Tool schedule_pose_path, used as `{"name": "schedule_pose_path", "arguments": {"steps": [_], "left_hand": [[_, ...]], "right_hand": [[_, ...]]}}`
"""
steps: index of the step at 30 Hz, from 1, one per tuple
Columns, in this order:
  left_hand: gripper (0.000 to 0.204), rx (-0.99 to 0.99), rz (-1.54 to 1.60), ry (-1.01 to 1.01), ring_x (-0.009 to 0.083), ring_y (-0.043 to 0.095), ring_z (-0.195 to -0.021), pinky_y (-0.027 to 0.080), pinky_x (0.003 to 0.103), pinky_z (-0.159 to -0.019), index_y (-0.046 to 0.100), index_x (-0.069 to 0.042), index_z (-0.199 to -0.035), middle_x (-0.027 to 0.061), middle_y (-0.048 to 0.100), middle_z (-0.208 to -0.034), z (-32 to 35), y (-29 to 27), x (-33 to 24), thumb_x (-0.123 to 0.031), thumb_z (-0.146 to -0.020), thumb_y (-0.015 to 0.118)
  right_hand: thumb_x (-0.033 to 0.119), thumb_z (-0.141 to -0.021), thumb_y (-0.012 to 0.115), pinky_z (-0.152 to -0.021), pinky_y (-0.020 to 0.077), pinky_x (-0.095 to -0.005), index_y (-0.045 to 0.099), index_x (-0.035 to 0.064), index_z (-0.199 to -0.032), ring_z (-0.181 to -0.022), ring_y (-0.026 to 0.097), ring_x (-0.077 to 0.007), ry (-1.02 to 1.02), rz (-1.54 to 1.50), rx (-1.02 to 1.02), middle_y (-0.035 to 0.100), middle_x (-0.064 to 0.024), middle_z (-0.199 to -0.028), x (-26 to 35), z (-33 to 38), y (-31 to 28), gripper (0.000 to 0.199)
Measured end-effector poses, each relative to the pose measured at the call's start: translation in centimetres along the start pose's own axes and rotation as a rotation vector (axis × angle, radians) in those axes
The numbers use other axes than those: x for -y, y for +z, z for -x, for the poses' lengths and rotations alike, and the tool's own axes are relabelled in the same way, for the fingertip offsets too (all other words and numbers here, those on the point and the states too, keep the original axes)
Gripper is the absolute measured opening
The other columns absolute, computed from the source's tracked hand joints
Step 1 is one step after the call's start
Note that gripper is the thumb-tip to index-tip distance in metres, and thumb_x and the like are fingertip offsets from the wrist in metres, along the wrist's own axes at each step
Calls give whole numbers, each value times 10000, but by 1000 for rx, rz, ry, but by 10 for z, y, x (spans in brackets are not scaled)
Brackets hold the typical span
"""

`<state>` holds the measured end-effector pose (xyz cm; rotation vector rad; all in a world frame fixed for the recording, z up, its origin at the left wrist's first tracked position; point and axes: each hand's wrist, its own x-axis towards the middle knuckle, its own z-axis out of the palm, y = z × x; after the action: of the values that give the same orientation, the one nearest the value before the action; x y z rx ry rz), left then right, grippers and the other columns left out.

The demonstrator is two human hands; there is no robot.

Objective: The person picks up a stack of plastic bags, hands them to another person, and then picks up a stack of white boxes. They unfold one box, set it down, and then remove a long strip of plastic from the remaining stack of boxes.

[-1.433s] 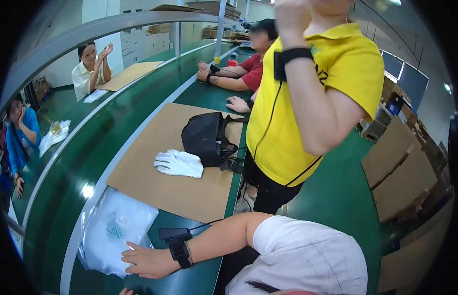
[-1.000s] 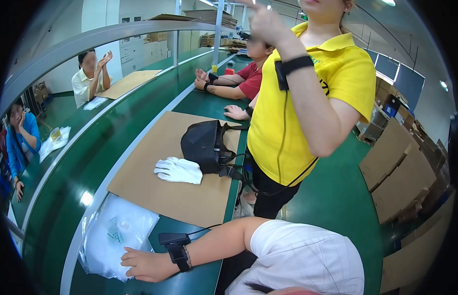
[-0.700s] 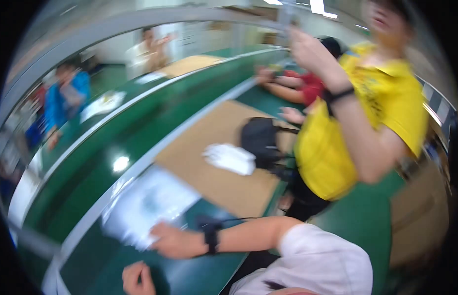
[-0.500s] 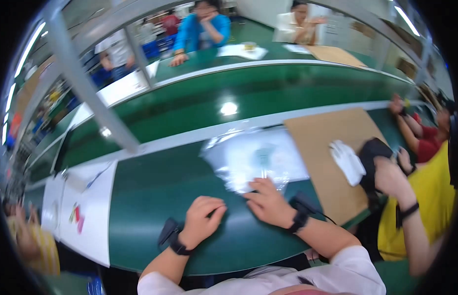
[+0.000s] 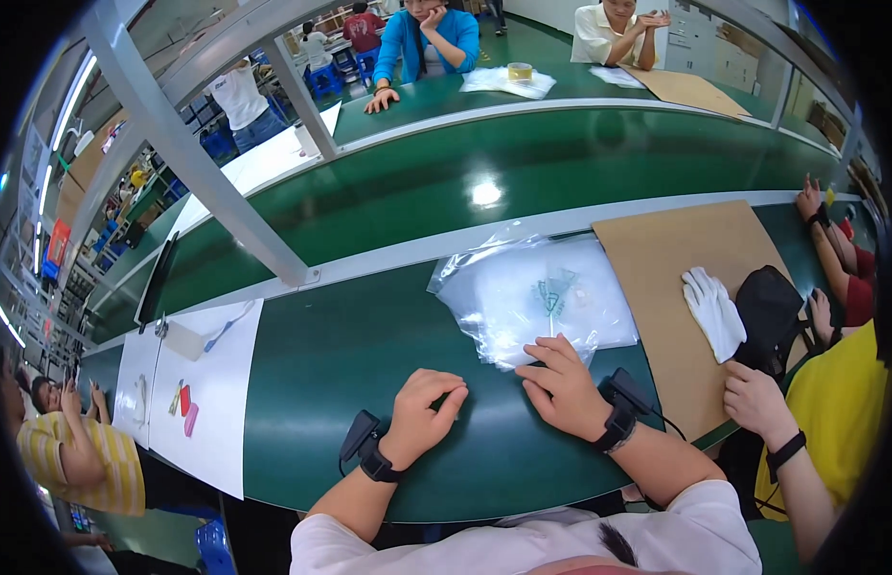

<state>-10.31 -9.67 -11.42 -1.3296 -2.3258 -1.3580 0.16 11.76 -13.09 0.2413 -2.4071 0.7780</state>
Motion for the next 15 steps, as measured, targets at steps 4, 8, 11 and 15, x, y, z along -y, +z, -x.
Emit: {"name": "schedule_pose_path", "arguments": {"steps": [4, 8, 11, 15], "left_hand": [[57, -2, 10, -9, 237, 634, -803, 499, 322, -734, 681, -30, -827, 92, 684, -856, -2, -1, 2, -50, -773, 685], [56, -5, 19, -23, 240, 635, -799, 499, 322, -734, 681, -26, -824, 95, 685, -853, -2, -4, 5, -47, -772, 684], [69, 16, 27, -42, 246, 622, -796, 490, 329, -735, 669, -23, -825, 85, 677, -860, -3, -4, 7, -74, -781, 681], [64, 48, 41, -63, 246, 633, -805, 499, 328, -733, 675, -26, -824, 96, 683, -859, -3, -3, 11, -45, -764, 689]], "right_hand": [[31, -728, 665, -981, 381, -476, 670, 55, -946, -1086, 524, -337, 18, -56, 0, 593, -139, -1106, 0, -1, 0, 219], [25, -722, 664, -979, 381, -476, 672, 54, -939, -1086, 520, -341, 22, -52, -2, 596, -140, -1103, -1, -3, 2, 219], [24, -723, 660, -983, 377, -475, 672, 55, -941, -1094, 516, -343, 44, -63, 11, 597, -139, -1110, -2, -3, 1, 221], [32, -728, 658, -996, 368, -478, 670, 60, -961, -1106, 514, -340, 70, -46, 40, 592, -135, -1133, -2, -4, -1, 234]]}}
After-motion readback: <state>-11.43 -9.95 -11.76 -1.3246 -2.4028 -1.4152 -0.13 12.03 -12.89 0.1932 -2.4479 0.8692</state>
